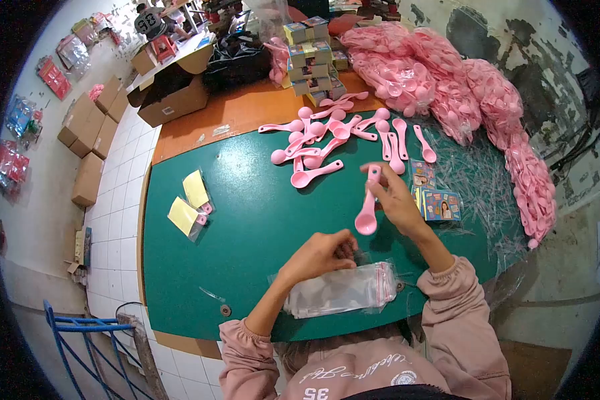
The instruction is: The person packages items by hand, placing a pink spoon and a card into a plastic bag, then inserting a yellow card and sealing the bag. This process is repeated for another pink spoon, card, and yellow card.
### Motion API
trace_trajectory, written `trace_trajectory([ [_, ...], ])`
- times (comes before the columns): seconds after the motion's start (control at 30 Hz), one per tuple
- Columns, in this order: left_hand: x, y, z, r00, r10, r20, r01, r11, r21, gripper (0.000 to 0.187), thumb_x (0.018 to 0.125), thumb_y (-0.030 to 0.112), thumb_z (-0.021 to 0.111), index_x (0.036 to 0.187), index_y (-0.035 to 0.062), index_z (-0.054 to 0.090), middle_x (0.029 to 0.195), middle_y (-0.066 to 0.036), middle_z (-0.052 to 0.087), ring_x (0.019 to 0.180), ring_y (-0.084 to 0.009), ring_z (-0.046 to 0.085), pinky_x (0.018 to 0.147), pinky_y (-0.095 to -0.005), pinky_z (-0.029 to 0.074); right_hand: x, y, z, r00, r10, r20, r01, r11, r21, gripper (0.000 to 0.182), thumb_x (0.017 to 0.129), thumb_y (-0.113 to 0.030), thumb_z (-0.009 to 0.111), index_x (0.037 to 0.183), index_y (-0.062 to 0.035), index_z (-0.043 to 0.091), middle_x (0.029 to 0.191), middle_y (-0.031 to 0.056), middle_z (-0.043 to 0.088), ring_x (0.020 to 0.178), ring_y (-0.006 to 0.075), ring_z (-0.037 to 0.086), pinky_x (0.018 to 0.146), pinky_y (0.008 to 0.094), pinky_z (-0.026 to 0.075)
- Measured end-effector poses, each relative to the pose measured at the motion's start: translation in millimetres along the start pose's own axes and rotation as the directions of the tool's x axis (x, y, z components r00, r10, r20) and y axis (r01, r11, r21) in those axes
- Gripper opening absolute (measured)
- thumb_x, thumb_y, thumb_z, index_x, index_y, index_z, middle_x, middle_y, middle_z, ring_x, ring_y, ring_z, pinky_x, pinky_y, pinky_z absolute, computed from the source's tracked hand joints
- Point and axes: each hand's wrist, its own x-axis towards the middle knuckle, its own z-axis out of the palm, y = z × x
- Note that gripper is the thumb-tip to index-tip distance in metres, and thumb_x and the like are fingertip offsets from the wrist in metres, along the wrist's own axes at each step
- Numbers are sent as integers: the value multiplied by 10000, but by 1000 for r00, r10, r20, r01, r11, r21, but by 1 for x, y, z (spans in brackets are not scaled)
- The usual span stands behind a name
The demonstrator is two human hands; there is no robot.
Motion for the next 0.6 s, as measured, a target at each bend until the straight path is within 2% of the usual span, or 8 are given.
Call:
trace_trajectory([
  [0.07, 0, -10, -4, 994, -66, -82, 56, 991, -119, 175, 761, 103, 654, 867, 4, 557, 782, -61, 652, 701, -167, 618, 660, -279, 484, -8, -10, 0, 940, 332, 78, -340, 895, 287, 205, 888, -121, 473, 1062, -25, 520, 809, 46, 563, 644, 97, 558, 540, 233, 459],
  [0.17, -1, -17, -12, 967, -159, -199, 105, 960, -259, 109, 824, 94, 592, 876, 0, 612, 785, -31, 645, 726, -96, 594, 658, -239, 478, -13, 10, 11, 967, 246, -66, -227, 950, 215, 208, 899, -161, 478, 941, 16, 579, 787, 48, 575, 611, 115, 561, 503, 231, 465],
  [0.23, 1, -23, -18, 951, -105, -292, 63, 987, -149, 159, 844, 111, 566, 949, 11, 631, 818, -56, 639, 751, -102, 592, 669, -237, 479, -13, 13, 9, 979, 144, -146, -136, 989, 64, 196, 888, -152, 503, 891, 13, 607, 770, 44, 591, 603, 112, 555, 488, 240, 441],
  [0.3, -1, -18, -21, 944, -179, -276, 115, 966, -232, 234, 871, 140, 534, 1067, 32, 601, 866, -76, 632, 776, -105, 586, 679, -238, 481, -13, 9, 0, 965, -164, -206, 62, 903, -425, 167, 871, -128, 530, 903, 15, 609, 748, 39, 600, 590, 103, 542, 479, 252, 421],
  [0.37, 0, -15, -24, 948, -244, -206, 154, 914, -376, 312, 867, 110, 537, 1167, 31, 504, 888, -87, 627, 783, -121, 592, 697, -250, 484, -14, 7, -3, 961, -115, -250, 10, 923, -385, 130, 851, -99, 554, 888, 11, 612, 734, 30, 588, 548, 88, 519, 459, 262, 399],
  [0.43, -2, -19, -26, 957, -207, -202, 121, 922, -369, 354, 861, 90, 542, 1198, 33, 448, 883, -94, 626, 788, -128, 596, 705, -254, 485, -16, 12, -5, 913, 183, -364, -226, 971, -80, 126, 859, -110, 552, 884, 3, 602, 711, 19, 570, 520, 72, 506, 427, 235, 386],
  [0.47, -3, -21, -27, 965, -169, -198, 89, 929, -359, 405, 856, 69, 546, 1228, 34, 391, 878, -102, 626, 793, -134, 600, 712, -259, 485, -16, 13, -5, 897, 254, -363, -247, 967, 66, 127, 870, -116, 541, 900, 4, 567, 705, 25, 550, 512, 66, 508, 419, 211, 419],
  [0.6, -3, -27, -28, 966, -197, -167, 99, 880, -464, 366, 833, 34, 564, 1162, 16, 403, 847, -102, 640, 802, -135, 615, 715, -255, 490, -17, 22, -1, 913, 185, -364, -117, 973, 199, 131, 881, -108, 517, 930, 13, 523, 727, 49, 543, 538, 78, 528, 449, 218, 480],
])
